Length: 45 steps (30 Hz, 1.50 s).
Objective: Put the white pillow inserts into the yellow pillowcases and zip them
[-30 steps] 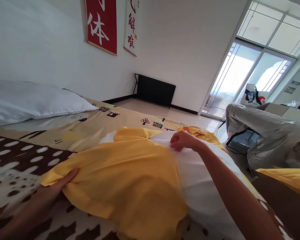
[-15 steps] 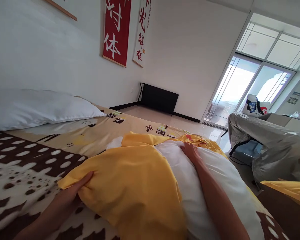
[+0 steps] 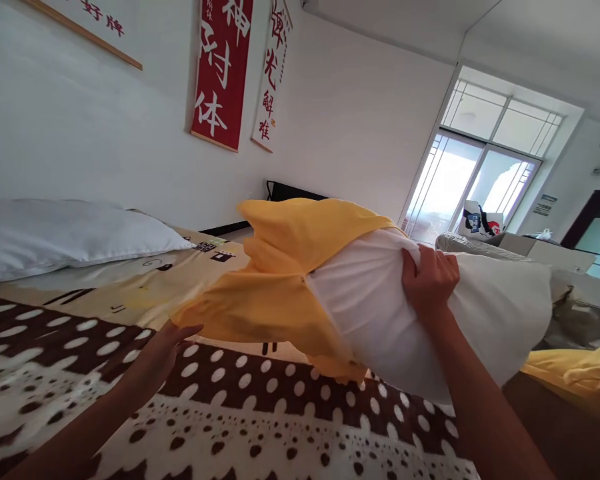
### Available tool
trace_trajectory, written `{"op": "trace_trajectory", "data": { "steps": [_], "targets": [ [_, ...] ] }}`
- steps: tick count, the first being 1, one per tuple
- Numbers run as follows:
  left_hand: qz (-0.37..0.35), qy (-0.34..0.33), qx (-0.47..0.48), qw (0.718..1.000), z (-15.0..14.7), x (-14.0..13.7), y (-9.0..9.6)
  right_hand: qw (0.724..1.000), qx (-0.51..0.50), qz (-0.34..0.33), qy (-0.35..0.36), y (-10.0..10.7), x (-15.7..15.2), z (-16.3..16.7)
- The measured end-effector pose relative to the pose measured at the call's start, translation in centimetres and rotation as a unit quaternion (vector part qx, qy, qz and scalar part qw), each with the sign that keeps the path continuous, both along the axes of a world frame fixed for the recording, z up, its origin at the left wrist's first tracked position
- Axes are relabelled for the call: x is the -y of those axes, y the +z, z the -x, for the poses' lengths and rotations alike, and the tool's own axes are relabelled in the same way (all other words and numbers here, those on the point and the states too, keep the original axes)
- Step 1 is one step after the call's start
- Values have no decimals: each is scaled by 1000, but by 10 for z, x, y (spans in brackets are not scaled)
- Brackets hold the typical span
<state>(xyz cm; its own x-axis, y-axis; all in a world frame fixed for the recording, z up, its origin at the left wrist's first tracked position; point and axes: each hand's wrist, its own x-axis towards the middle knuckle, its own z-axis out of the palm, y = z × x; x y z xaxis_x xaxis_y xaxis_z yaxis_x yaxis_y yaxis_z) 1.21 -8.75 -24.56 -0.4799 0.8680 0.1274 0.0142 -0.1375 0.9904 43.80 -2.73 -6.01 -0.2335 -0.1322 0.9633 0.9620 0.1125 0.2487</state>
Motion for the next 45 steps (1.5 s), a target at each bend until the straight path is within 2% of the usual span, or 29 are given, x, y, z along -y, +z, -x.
{"op": "trace_trajectory", "data": {
  "steps": [2, 4, 7, 9, 11, 14, 16, 18, 21, 25, 31, 34, 37, 41, 45],
  "targets": [
    [-8, 78, 19, 997, 5, -2, -2, 995, 89, 0, 38, -23, 21, -6],
    [-8, 123, 29, 992, 9, -1, 0, 976, 197, 54, 71, -55, 39, -11],
    [-31, 101, -14, 994, 12, 3, 15, 941, 291, 141, 102, -97, 53, -12],
    [-63, 52, -71, 994, 10, 6, 32, 935, 283, 169, 131, -110, 58, -12],
    [-86, -6, -144, 986, 7, 5, 50, 929, 258, 199, 178, -109, 60, -11],
    [-100, -99, -216, 966, 3, -10, 67, 911, 221, 247, 244, -96, 63, -8],
    [-110, -143, -217, 959, 1, -27, 72, 915, 178, 254, 258, -86, 64, -1],
    [-111, -173, -206, 957, -2, -43, 73, 930, 133, 246, 240, -77, 64, 10],
    [-105, -181, -248, 946, -11, -55, 74, 950, 105, 237, 177, -65, 64, 33],
    [-111, -167, -316, 927, -21, -48, 78, 957, 123, 240, 103, -61, 67, 53],
    [-171, -102, -346, 917, -22, -31, 94, 937, 183, 267, 131, -82, 90, 35],
    [-196, -94, -336, 916, -26, -21, 107, 922, 223, 306, 82, -90, 107, 24],
    [-217, -89, -331, 914, -37, -9, 121, 921, 227, 315, 35, -96, 119, 21],
    [-223, -86, -328, 914, -57, 6, 138, 939, 163, 295, 62, -109, 116, 21],
    [-233, -107, -307, 917, -69, 17, 151, 972, 38, 223, 64, -122, 106, 24]
  ]
}}
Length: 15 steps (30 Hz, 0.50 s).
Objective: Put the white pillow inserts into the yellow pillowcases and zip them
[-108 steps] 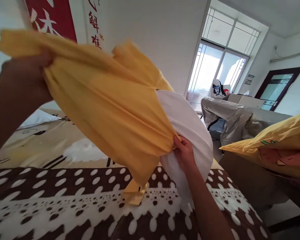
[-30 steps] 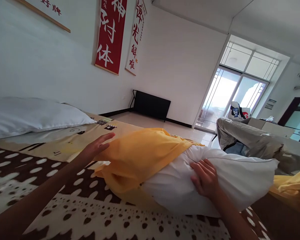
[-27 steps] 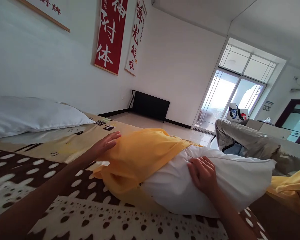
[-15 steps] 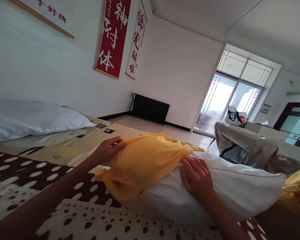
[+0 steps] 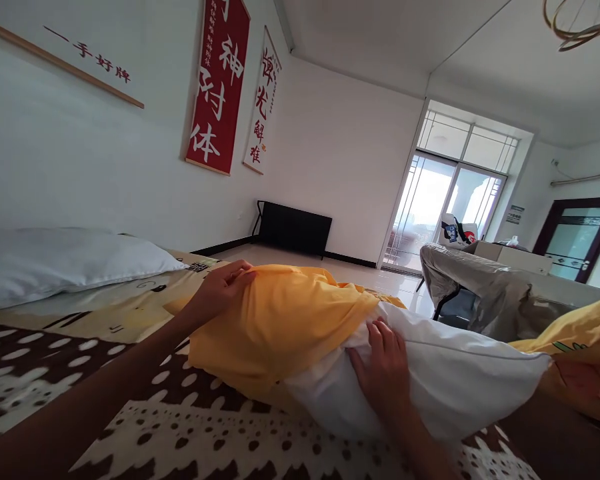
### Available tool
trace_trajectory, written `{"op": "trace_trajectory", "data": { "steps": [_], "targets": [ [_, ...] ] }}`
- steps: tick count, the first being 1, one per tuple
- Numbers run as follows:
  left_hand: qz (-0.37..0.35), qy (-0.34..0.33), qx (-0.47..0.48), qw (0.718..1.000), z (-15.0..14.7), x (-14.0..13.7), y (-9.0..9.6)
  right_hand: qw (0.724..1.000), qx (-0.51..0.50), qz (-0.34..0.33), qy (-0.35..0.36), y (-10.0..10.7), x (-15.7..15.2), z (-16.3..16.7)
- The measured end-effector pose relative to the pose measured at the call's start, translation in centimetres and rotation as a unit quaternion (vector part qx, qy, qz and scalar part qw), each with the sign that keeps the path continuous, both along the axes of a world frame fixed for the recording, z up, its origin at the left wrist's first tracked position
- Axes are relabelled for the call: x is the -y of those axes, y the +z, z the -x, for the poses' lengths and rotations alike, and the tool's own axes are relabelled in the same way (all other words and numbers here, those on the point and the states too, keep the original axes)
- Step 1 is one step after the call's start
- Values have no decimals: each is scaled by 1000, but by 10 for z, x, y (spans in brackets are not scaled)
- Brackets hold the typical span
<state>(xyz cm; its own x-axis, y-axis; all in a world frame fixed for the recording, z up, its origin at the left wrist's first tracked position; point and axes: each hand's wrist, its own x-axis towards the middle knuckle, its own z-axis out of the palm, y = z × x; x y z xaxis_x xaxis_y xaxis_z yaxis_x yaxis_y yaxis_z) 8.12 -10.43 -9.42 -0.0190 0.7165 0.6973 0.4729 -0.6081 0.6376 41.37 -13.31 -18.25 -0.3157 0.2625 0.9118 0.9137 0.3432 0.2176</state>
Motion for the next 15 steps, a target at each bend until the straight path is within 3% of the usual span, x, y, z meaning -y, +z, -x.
{"op": "trace_trajectory", "data": {
  "steps": [3, 6, 11, 15],
  "targets": [
    [2, -12, 4, 1000, -5, 7, 7, 999, 34, 22, -7, -1, -1, 4],
    [-6, -13, -9, 1000, -11, 15, 10, 996, 66, 51, 31, -1, 0, 9],
    [-23, -23, -18, 999, -23, 23, 12, 992, 58, 42, 101, -3, -1, 10],
    [7, -34, -95, 995, -27, 25, 13, 985, 115, 79, 104, -1, 4, 10]
  ]
}}
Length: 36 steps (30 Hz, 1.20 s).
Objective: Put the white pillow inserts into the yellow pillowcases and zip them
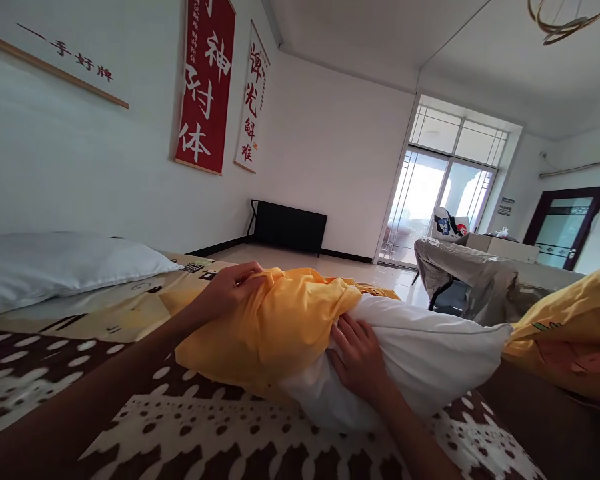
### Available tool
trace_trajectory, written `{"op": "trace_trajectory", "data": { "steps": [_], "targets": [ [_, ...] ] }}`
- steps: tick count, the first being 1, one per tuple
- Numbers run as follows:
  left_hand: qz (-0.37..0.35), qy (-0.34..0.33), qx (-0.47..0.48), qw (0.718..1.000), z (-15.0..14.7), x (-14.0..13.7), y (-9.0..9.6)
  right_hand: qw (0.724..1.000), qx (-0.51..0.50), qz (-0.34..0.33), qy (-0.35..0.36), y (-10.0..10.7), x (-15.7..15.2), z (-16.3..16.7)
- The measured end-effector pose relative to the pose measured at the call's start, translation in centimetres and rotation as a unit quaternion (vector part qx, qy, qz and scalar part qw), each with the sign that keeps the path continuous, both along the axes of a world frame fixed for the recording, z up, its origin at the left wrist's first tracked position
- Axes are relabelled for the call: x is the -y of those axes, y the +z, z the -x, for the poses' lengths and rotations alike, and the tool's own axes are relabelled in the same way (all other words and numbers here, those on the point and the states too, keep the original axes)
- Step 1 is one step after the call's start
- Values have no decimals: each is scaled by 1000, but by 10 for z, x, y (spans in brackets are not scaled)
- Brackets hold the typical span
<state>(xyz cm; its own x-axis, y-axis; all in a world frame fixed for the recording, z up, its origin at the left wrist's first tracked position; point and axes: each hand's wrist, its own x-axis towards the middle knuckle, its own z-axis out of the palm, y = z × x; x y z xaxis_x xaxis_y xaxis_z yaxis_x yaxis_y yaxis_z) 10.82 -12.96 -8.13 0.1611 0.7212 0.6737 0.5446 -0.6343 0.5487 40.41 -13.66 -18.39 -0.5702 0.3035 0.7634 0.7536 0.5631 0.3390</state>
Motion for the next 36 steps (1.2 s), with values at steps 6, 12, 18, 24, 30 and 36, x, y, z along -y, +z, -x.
{"op": "trace_trajectory", "data": {
  "steps": [6, 12, 18, 24, 30, 36],
  "targets": [
    [76, 118, -130, 982, 6, -9, -1, 999, 48, 12, -2, 4, 7, 4],
    [179, 198, -133, 955, 18, -34, -7, 999, 51, 11, 8, 1, 9, 8],
    [96, 119, -170, 973, 12, -38, -6, 998, 56, 30, 16, -1, 10, 5],
    [-3, 183, -178, 967, -7, -29, 4, 998, 34, 47, 17, -1, 7, 1],
    [-48, 137, -121, 982, -27, -30, 10, 997, 21, 70, 22, 2, 6, 2],
    [-21, 80, -153, 985, -54, -22, 26, 994, -28, 107, 20, 20, -10, 11]
  ]
}}
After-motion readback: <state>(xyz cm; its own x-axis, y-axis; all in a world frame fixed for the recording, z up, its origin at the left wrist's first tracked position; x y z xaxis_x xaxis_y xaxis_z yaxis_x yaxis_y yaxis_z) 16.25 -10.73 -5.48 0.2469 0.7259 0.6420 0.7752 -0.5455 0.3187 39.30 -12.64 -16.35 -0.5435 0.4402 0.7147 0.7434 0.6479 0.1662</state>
